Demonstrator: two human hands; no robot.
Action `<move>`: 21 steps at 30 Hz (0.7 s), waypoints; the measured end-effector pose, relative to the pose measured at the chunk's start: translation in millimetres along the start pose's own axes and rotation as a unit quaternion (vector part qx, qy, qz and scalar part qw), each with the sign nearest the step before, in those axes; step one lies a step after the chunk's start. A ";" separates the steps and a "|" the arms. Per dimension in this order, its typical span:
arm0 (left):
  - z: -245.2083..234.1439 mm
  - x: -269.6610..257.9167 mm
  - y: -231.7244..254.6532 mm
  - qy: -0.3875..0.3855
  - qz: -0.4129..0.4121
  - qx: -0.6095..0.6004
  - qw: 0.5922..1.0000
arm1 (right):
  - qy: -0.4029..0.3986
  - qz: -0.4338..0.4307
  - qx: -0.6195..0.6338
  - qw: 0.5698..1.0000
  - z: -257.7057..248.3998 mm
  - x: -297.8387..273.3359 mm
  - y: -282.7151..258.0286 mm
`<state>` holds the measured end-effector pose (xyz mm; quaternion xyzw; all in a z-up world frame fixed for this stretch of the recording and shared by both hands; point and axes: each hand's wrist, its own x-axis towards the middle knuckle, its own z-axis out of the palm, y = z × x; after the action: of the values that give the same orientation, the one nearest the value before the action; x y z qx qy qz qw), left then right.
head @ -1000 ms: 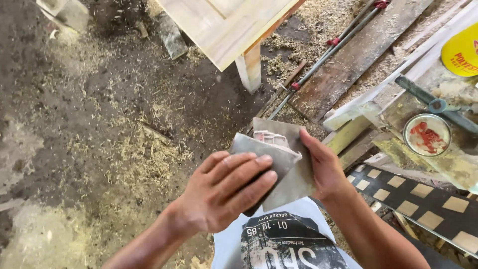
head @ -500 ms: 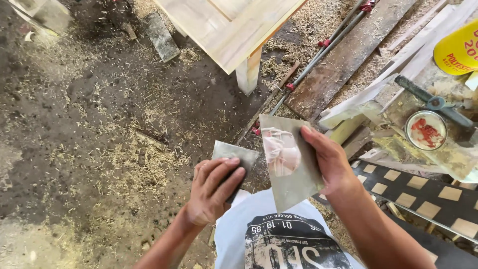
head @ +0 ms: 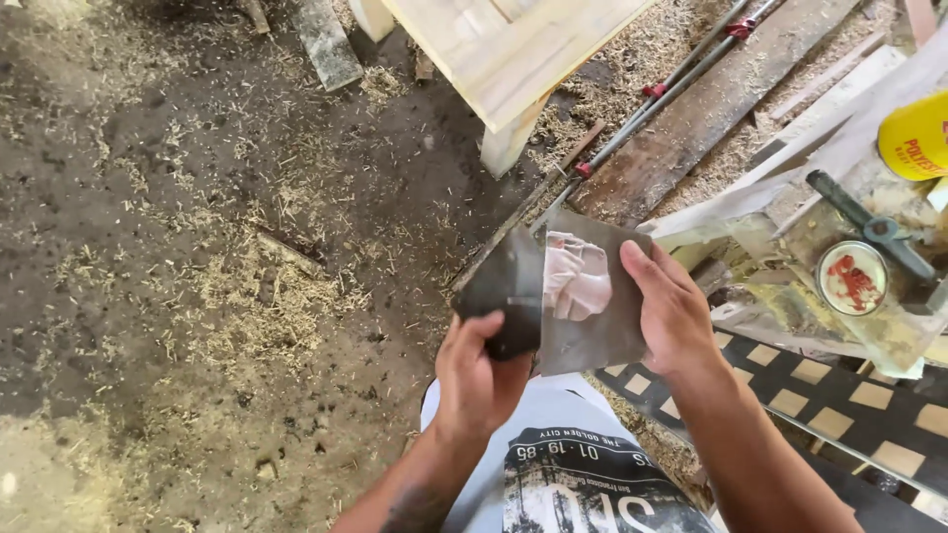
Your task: Sanding a wooden door frame and preparing wood filler putty.
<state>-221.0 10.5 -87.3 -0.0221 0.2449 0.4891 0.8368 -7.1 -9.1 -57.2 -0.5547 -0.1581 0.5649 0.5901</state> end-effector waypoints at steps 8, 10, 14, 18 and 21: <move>13.5 -5.5 103.8 -0.171 0.069 0.365 0.913 | 0.026 0.088 -0.032 0.995 -3.3 -2.4 -27.8; 34.2 18.3 120.4 -0.204 0.128 0.512 0.825 | -0.022 0.111 -0.039 0.993 -7.6 -4.7 -29.2; 81.2 57.1 130.7 -0.263 0.108 0.660 0.695 | -0.052 0.131 -0.097 0.985 -9.9 -10.6 -30.4; 87.3 69.3 122.9 -0.261 0.009 0.664 0.701 | -0.127 0.130 -0.087 0.980 -0.3 -12.0 -41.0; 76.4 76.7 114.5 -0.273 -0.003 0.687 0.674 | -0.111 0.141 -0.125 0.976 2.5 -12.7 -39.6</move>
<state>-255.4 153.2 -30.1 0.6926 0.2724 0.1651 0.6472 6.4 -8.5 -17.8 -0.5745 -0.2122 0.6761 0.4096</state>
